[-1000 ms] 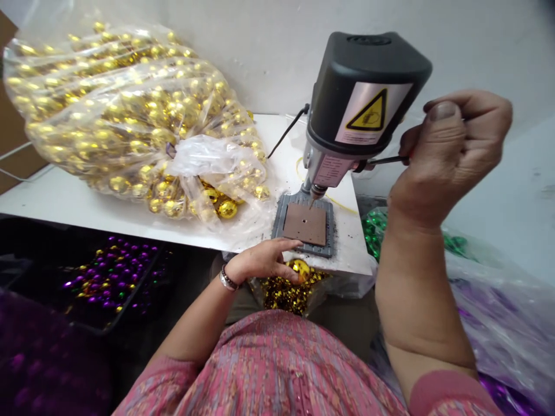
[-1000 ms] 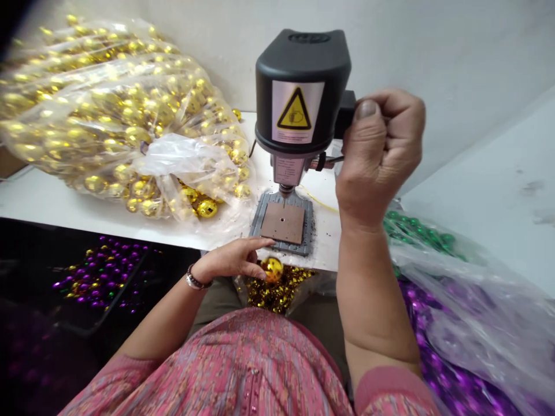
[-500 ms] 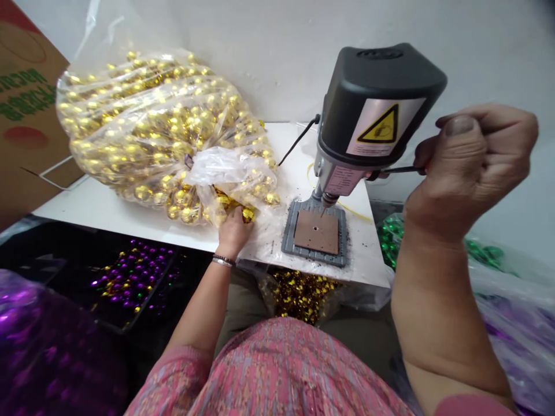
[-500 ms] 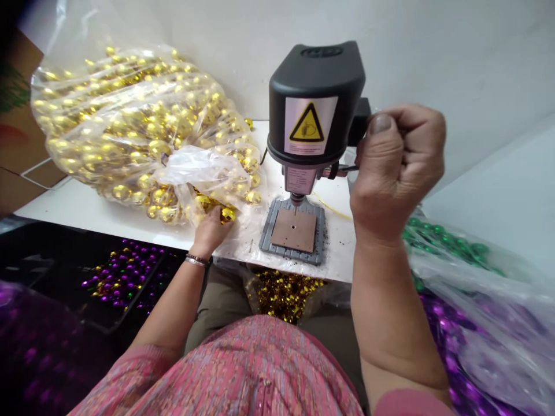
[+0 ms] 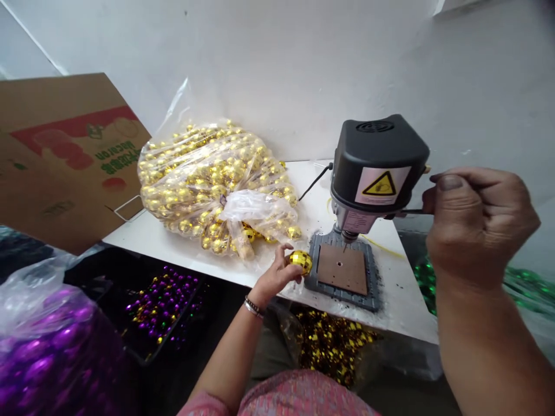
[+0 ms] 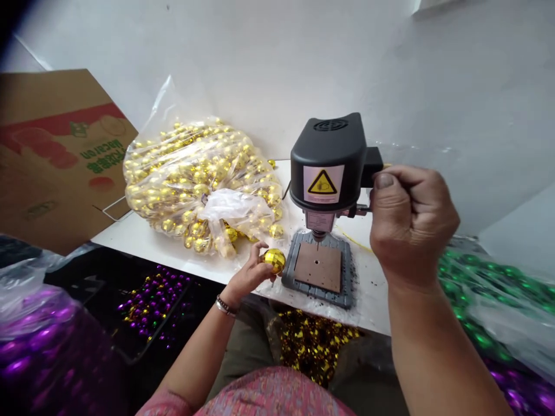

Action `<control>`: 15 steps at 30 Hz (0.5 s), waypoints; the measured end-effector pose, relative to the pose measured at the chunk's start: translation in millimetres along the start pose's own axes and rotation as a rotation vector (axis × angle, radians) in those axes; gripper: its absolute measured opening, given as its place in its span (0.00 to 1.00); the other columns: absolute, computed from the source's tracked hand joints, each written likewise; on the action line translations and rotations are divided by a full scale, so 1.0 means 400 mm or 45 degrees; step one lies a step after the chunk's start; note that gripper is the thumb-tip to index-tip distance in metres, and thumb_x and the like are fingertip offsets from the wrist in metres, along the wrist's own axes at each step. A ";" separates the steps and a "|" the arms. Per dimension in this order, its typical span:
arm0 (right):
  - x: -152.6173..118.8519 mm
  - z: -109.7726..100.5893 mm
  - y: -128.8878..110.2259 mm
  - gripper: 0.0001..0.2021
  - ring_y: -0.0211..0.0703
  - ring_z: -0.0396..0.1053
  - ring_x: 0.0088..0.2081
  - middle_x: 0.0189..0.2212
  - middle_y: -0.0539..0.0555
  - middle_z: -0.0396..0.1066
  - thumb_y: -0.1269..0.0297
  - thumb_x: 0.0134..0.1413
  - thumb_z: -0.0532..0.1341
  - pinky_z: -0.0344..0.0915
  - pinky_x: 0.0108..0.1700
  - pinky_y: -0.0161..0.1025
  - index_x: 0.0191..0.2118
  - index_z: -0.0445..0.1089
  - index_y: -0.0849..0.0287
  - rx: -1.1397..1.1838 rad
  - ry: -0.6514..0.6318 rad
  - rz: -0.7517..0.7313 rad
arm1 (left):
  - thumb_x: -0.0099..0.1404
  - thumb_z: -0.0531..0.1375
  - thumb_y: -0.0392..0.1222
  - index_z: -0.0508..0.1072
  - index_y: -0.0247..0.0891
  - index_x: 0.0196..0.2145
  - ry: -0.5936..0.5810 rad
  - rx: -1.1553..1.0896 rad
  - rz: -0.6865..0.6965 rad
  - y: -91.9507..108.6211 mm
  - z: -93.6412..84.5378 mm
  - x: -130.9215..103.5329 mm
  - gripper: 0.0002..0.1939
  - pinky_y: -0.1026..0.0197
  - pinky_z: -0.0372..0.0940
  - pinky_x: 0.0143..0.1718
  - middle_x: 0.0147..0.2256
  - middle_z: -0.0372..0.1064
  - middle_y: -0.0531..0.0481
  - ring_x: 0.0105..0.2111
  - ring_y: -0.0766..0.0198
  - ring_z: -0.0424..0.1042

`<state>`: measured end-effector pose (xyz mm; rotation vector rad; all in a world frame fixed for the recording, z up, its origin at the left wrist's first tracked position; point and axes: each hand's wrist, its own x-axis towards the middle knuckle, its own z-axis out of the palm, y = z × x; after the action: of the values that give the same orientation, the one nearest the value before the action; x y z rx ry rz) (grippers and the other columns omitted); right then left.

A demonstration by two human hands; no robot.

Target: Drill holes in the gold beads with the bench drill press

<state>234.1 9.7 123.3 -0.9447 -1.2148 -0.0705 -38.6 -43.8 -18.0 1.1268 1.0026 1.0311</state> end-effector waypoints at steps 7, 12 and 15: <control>0.101 0.044 0.004 0.11 0.30 0.67 0.31 0.32 0.52 0.73 0.61 0.61 0.60 0.64 0.40 0.36 0.39 0.76 0.63 0.047 -0.099 0.137 | 0.50 0.76 0.56 0.68 0.42 0.50 0.079 -0.810 -0.134 -0.007 0.060 0.033 0.35 0.67 0.62 0.28 0.39 0.72 0.51 0.29 0.70 0.70; 0.157 0.074 -0.007 0.07 0.28 0.64 0.33 0.29 0.49 0.70 0.67 0.62 0.60 0.62 0.40 0.33 0.35 0.71 0.65 -0.053 -0.154 0.291 | 0.45 0.80 0.45 0.69 0.41 0.52 0.001 -0.511 -0.102 0.012 0.096 0.047 0.40 0.68 0.56 0.25 0.36 0.69 0.55 0.26 0.74 0.64; 0.169 0.087 -0.010 0.10 0.27 0.58 0.29 0.25 0.46 0.63 0.70 0.64 0.60 0.58 0.37 0.32 0.30 0.64 0.62 -0.031 -0.155 0.363 | 0.53 0.76 0.49 0.68 0.38 0.53 -0.047 -0.214 -0.080 0.017 0.101 0.062 0.34 0.67 0.56 0.25 0.33 0.67 0.56 0.25 0.73 0.62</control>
<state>232.2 58.1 181.8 -1.1483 -1.1811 0.2017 5.4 -27.3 -7.7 0.9670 0.8994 1.0210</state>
